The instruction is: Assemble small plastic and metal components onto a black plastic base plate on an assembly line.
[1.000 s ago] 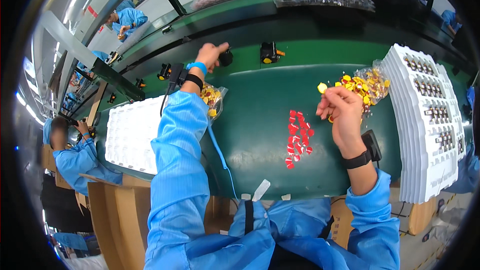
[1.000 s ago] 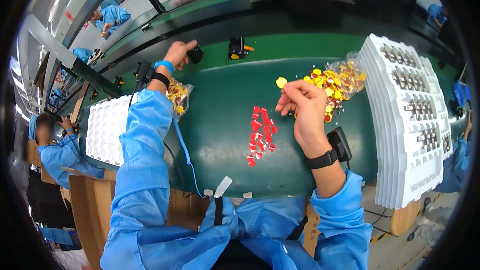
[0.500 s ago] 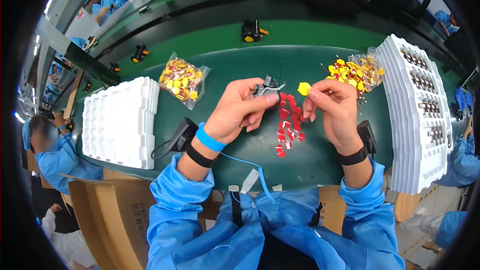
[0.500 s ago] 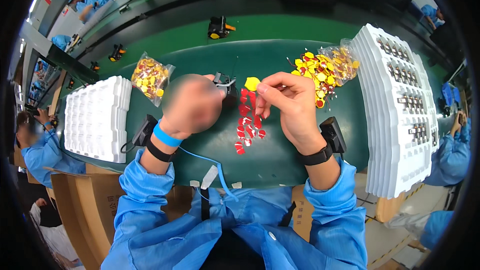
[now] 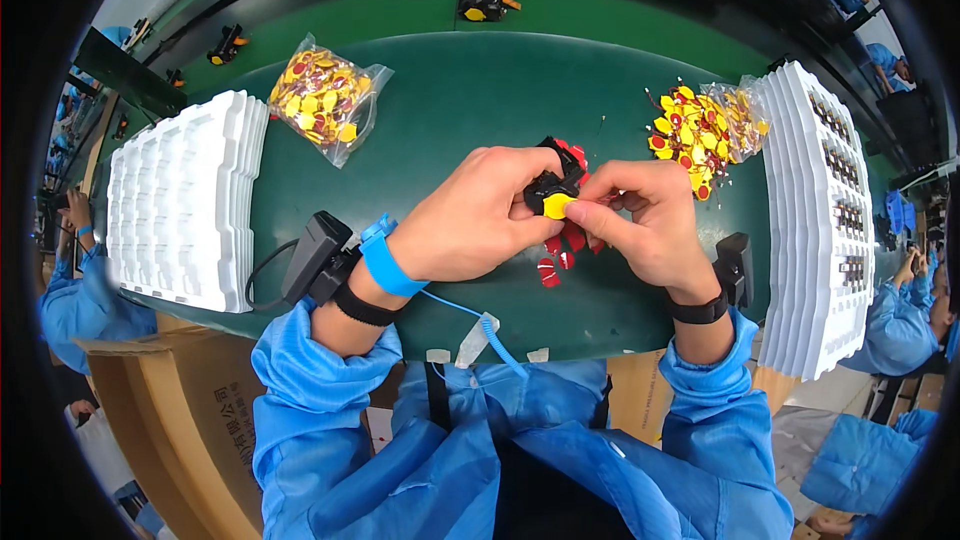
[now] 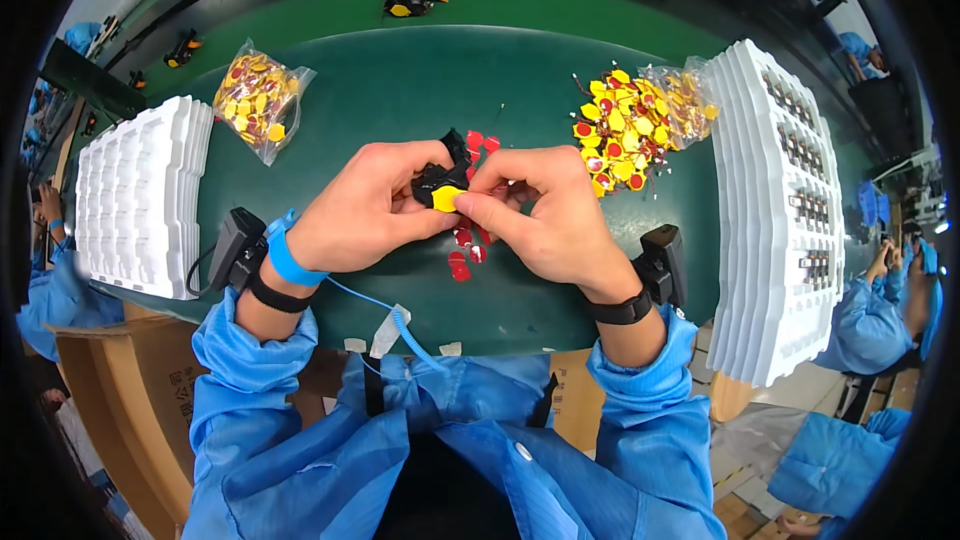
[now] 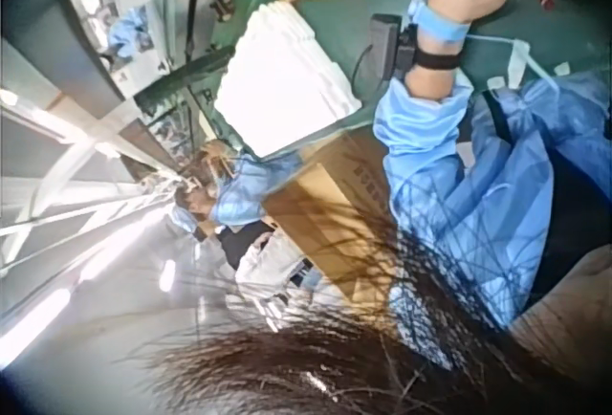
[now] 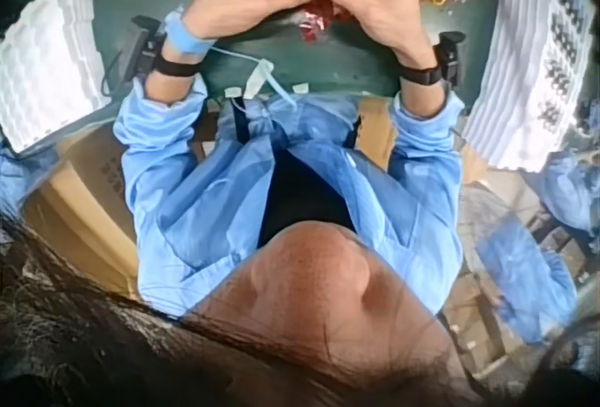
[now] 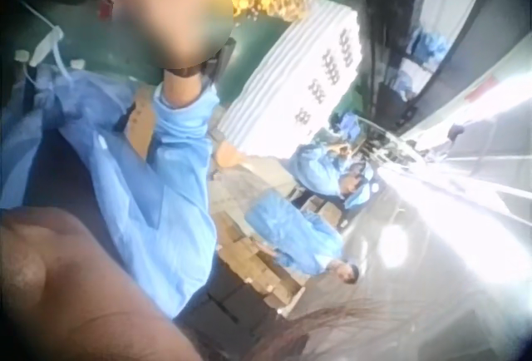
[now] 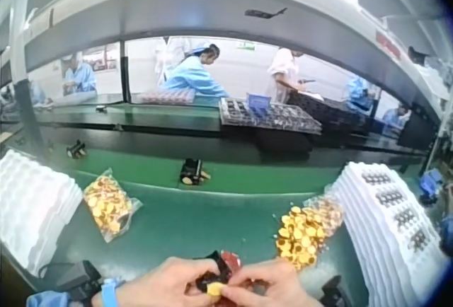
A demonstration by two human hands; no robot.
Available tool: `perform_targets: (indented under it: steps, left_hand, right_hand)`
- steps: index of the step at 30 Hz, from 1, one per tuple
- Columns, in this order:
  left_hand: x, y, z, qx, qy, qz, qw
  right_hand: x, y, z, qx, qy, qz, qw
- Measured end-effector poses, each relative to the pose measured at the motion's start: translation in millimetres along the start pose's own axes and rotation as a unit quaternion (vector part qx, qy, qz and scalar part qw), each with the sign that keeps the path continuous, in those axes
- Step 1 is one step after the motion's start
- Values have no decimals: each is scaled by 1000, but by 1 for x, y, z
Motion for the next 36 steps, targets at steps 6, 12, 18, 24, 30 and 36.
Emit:
perform_targets:
  steps: [6, 12, 18, 24, 30, 36]
  left_hand:
    - [-3, 0, -2, -34, -11, 12, 999]
    - [-2, -2, -12, -83, 19, 32, 996]
    - [-9, -5, -27, -196, -12, 39, 980]
    - [-13, 2, -23, -170, 14, -7, 985]
    - [-9, 4, -16, -107, 7, -61, 992]
    - [-12, -2, -16, -98, 44, -47, 993]
  right_hand:
    - [-4, 3, -3, 20, -6, -27, 999]
    - [-10, 9, 3, -62, -76, -68, 993]
    - [0, 4, 7, 47, -83, -88, 991]
    - [1, 13, -3, 226, -50, 4, 973]
    - [-4, 13, -5, 133, -41, -65, 988]
    - [-2, 15, 2, 192, -50, -80, 977]
Point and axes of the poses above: each hand's wrist, its own x-axis towards the middle knuckle, its own y-axis out of the palm, z = x × y, the point moved 5 cm from there along x, towards the middle knuckle, and after that the axes turned 10 degrees about z, right-handed, at the moved point
